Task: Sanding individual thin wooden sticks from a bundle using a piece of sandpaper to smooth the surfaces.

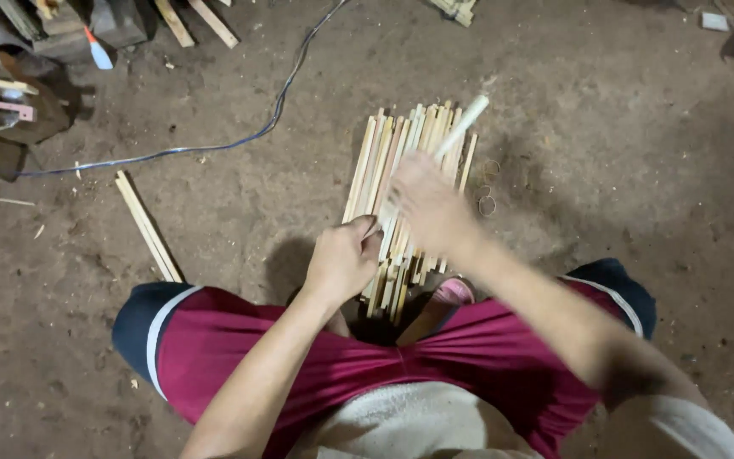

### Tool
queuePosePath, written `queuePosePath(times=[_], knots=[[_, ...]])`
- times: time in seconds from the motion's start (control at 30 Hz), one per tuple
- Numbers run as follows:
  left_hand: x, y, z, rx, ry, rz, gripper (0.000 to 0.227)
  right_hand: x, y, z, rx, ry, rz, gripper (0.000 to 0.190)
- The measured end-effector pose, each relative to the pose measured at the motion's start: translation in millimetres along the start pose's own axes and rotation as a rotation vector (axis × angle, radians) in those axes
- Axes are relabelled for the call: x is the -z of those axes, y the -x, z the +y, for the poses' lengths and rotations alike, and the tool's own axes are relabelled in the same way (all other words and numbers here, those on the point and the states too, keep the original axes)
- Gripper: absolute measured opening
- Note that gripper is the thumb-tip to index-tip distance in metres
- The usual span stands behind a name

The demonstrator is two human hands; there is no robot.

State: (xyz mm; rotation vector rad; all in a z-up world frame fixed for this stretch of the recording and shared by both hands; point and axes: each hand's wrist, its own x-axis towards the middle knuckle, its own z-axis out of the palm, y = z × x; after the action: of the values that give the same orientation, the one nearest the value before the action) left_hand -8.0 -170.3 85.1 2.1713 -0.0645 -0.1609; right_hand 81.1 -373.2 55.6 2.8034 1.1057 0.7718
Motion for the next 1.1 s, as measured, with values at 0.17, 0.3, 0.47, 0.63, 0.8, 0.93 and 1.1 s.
queuePosePath(times=[0.17, 0.3, 0.47, 0.63, 0.8, 0.93, 1.1], knots=[[6.0, 13.4, 16.9, 0.028, -0.416, 0.055, 0.028, -10.0, 12.6, 21.3, -0.016, -0.318, 0.239, 0.041], [0.2, 7.0, 5.4, -0.018, -0.489, 0.098, 0.031, -21.8, 10.7, 59.9, -0.151, -0.105, 0.177, 0.043], [-14.5, 1.2, -13.3, -0.031, -0.354, 0.13, 0.029, -18.7, 0.4, -11.7, 0.257, -0.435, 0.147, 0.037], [38.1, 13.5, 39.7, 0.074, -0.391, -0.072, 0.031, -6.8, -8.6, 91.6, 0.305, -0.332, 0.179, 0.035], [56.4, 13.8, 24.8, 0.105, -0.114, -0.24, 0.035, -45.9, 3.1, 126.9, 0.266, -0.398, 0.08, 0.068], [14.1, 0.2, 0.4, 0.046, -0.305, -0.081, 0.022, -40.6, 3.0, 27.4, 0.312, -0.242, 0.071, 0.04], [16.0, 14.8, -0.5, 0.043, -0.382, 0.003, 0.032, 74.6, -41.1, 23.4, -0.006, -0.546, -0.463, 0.025]])
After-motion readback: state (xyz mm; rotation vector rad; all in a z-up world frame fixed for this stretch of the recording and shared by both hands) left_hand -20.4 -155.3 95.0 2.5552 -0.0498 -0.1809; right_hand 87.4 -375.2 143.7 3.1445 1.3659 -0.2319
